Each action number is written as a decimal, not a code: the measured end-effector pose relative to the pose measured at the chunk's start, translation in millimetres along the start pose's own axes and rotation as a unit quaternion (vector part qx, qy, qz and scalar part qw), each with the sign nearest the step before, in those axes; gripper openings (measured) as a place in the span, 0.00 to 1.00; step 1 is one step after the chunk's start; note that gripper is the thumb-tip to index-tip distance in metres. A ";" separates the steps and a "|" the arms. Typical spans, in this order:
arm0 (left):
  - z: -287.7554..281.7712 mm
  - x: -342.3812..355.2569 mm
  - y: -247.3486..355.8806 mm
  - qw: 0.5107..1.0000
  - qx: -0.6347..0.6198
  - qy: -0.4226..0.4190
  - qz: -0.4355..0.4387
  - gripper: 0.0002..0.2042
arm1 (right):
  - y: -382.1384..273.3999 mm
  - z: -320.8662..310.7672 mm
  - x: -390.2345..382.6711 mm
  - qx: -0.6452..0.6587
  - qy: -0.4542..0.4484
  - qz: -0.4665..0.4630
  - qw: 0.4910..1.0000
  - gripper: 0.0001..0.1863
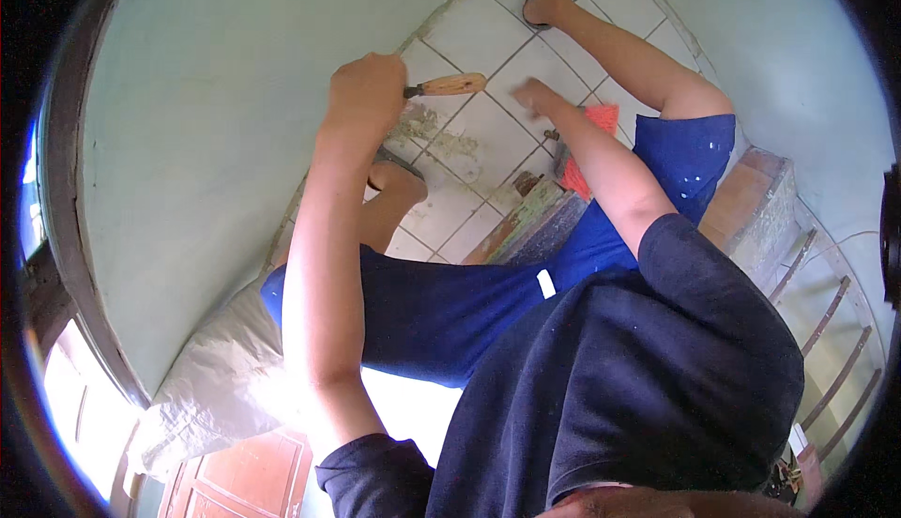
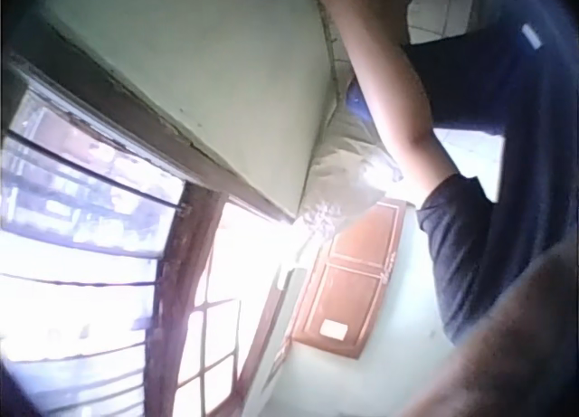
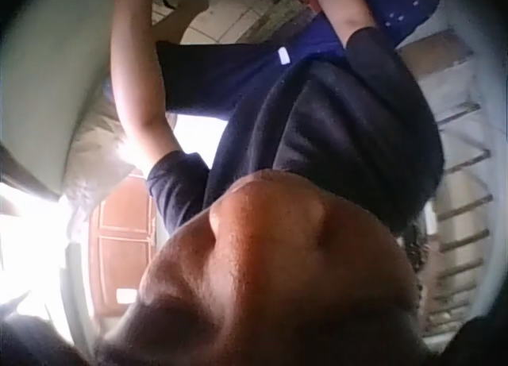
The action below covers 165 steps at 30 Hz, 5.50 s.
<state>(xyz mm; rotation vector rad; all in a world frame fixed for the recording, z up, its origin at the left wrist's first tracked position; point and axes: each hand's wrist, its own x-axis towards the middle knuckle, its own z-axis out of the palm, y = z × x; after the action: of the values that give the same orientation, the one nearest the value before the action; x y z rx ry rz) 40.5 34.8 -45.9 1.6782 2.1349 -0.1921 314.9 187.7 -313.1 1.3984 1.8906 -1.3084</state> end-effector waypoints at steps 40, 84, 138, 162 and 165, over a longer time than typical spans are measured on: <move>-34.2 -40.7 -38.4 0.992 -0.078 -0.051 -0.089 0.12 | -26.6 -16.7 -56.9 -0.308 0.268 -0.125 0.904 0.28; -49.4 -96.8 -78.3 0.978 -0.106 -0.026 -0.178 0.14 | -55.0 56.1 -6.3 -0.180 0.282 -0.018 0.942 0.29; -49.2 -115.4 -97.2 0.953 -0.198 -0.016 -0.229 0.12 | -114.4 1.6 35.0 -0.192 0.370 -0.074 0.906 0.20; -11.1 -144.1 -126.5 0.953 -0.149 -0.067 -0.256 0.16 | -183.5 201.9 -59.8 -0.361 0.152 -0.264 0.881 0.16; -4.0 -149.0 -132.5 0.948 -0.158 -0.064 -0.269 0.16 | -152.4 114.4 -15.0 -0.379 0.274 -0.175 0.866 0.14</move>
<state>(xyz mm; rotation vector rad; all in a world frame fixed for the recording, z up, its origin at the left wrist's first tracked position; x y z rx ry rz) -59.0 -132.2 -1.5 0.8612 2.3272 -0.1018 162.8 74.6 -288.5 1.0683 2.7041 -0.1489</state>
